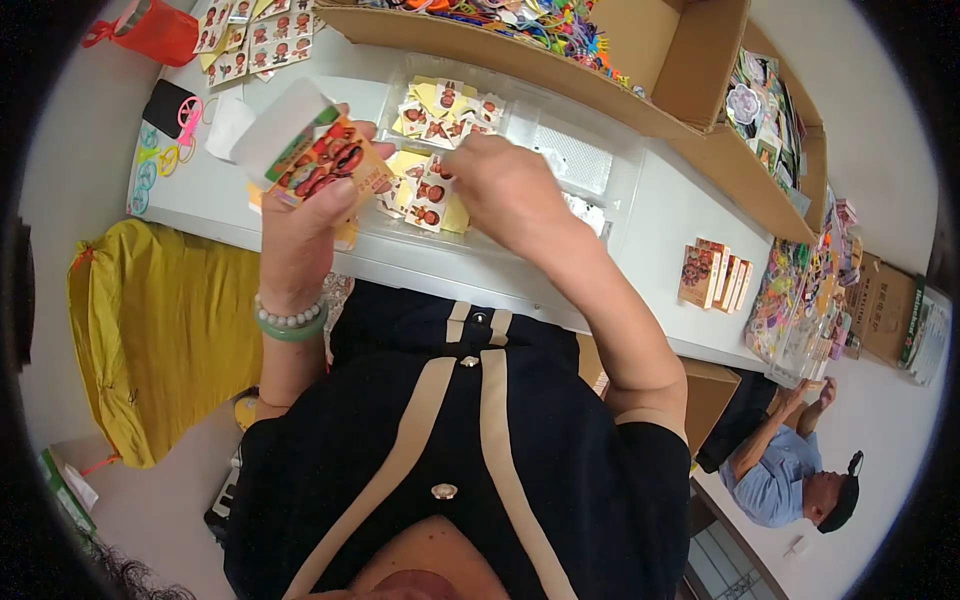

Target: Sorting and placing sticker card sets into small plastic packaging sleeves.

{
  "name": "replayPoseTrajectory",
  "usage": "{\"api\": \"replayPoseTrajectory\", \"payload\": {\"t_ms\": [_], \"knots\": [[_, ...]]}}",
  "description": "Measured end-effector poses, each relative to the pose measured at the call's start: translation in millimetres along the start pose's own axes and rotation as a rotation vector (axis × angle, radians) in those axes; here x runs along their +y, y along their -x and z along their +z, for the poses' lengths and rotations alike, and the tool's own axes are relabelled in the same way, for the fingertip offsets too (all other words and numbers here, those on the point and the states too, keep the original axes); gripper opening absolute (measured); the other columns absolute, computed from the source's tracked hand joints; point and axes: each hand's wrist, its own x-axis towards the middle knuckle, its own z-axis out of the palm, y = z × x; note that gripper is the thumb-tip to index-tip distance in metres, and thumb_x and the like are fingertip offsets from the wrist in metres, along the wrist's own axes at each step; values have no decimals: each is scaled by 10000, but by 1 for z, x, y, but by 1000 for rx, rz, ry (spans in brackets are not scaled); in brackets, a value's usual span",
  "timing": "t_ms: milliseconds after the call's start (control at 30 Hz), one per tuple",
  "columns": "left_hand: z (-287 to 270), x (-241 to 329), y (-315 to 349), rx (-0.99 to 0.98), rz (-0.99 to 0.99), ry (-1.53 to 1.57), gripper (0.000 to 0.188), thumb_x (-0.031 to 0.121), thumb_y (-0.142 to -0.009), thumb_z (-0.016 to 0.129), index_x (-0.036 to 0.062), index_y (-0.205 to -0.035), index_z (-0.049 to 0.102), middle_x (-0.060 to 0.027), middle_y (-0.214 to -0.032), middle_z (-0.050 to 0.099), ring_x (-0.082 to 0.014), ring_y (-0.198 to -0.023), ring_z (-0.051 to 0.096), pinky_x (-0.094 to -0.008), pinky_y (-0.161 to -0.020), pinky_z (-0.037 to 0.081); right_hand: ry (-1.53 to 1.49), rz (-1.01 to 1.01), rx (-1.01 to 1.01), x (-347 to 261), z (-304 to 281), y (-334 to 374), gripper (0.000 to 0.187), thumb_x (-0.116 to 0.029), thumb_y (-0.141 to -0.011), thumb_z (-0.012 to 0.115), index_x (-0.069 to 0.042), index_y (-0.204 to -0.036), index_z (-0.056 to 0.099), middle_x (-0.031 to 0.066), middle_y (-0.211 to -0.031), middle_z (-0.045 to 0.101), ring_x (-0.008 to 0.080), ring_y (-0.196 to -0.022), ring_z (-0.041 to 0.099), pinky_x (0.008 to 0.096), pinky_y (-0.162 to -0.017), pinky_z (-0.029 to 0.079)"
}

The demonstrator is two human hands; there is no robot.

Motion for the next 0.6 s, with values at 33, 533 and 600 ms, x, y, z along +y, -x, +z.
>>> {"api": "replayPoseTrajectory", "payload": {"t_ms": [33, 533, 600], "knots": [[-1, -1, -1, -7, -21, -23, 598, 62, -762, 654, -15, -1299, 403, -170, -1170, 569, -313, -1077, 579, -404, -882, 512, -2, -5, -2, -5, 7, -6, 161, -25, -758, 587, -21, -918, 606, 130, -935, 568, 260, -804, 598, 376, -685, 483], [-8, -18, 3, -21, -76, 27, 519, 25, -754, 678, -37, -1222, 462, -161, -1107, 599, -258, -1031, 612, -368, -879, 516, -188, 312, -42, 16, 0, -5, 66, -45, -785, 601, -22, -821, 550, 64, -773, 576, 186, -737, 577, 309, -645, 447], [-2, -15, 3, -12, -100, 23, 505, 23, -754, 680, -34, -1210, 473, -147, -1097, 606, -244, -1003, 624, -345, -856, 522, -616, 489, -53, 28, -5, 2, 23, -8, -813, 576, -14, -835, 572, -22, -761, 558, 78, -748, 550, 234, -657, 434]]}}
